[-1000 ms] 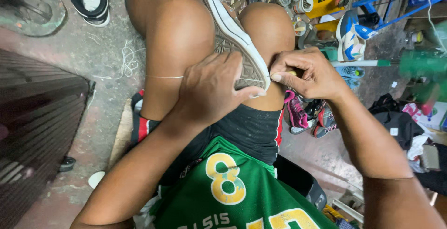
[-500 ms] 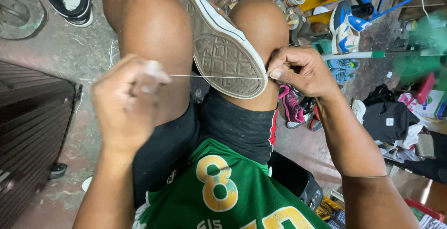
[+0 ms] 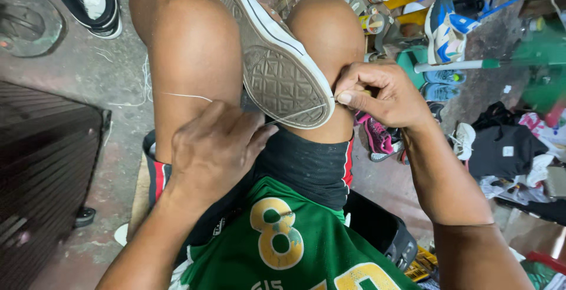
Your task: The person sits on the floor of a shoe repair workshop with a canvas sneaker braced on their lap and hand-stitches the sole to the upper using a needle and white thread. They repeatedly push the needle through the sole edge, pull the thread taut, and work along the shoe's perimeter.
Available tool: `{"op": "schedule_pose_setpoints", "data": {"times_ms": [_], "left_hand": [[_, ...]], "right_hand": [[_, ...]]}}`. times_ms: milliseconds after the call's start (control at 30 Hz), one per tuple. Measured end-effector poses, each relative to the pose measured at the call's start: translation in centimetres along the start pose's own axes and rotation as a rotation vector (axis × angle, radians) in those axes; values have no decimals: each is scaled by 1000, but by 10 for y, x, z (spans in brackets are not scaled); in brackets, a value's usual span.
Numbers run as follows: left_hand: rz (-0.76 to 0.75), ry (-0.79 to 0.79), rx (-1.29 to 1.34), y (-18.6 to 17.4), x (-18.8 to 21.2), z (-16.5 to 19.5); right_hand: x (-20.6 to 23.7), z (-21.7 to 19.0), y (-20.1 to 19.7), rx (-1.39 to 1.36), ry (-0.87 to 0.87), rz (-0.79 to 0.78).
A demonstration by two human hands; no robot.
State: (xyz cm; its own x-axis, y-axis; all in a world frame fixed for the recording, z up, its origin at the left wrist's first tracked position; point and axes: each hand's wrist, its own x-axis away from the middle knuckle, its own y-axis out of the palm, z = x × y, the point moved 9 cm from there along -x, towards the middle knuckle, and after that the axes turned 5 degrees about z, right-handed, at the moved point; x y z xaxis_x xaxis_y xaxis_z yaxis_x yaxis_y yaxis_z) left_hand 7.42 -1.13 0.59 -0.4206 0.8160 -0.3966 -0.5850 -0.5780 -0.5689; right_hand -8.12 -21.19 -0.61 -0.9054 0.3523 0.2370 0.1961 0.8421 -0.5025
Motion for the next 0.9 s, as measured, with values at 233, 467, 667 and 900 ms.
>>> {"op": "schedule_pose_setpoints", "data": {"times_ms": [233, 467, 667, 900], "left_hand": [[147, -583, 749, -10, 24, -44], [36, -460, 539, 17, 0, -13], [-16, -298, 296, 37, -14, 17], [16, -312, 242, 48, -13, 27]], "right_hand": [[3, -33, 15, 227, -19, 25], [2, -64, 26, 374, -164, 51], [6, -70, 23, 453, -303, 64], [18, -69, 23, 486, -356, 177]]}}
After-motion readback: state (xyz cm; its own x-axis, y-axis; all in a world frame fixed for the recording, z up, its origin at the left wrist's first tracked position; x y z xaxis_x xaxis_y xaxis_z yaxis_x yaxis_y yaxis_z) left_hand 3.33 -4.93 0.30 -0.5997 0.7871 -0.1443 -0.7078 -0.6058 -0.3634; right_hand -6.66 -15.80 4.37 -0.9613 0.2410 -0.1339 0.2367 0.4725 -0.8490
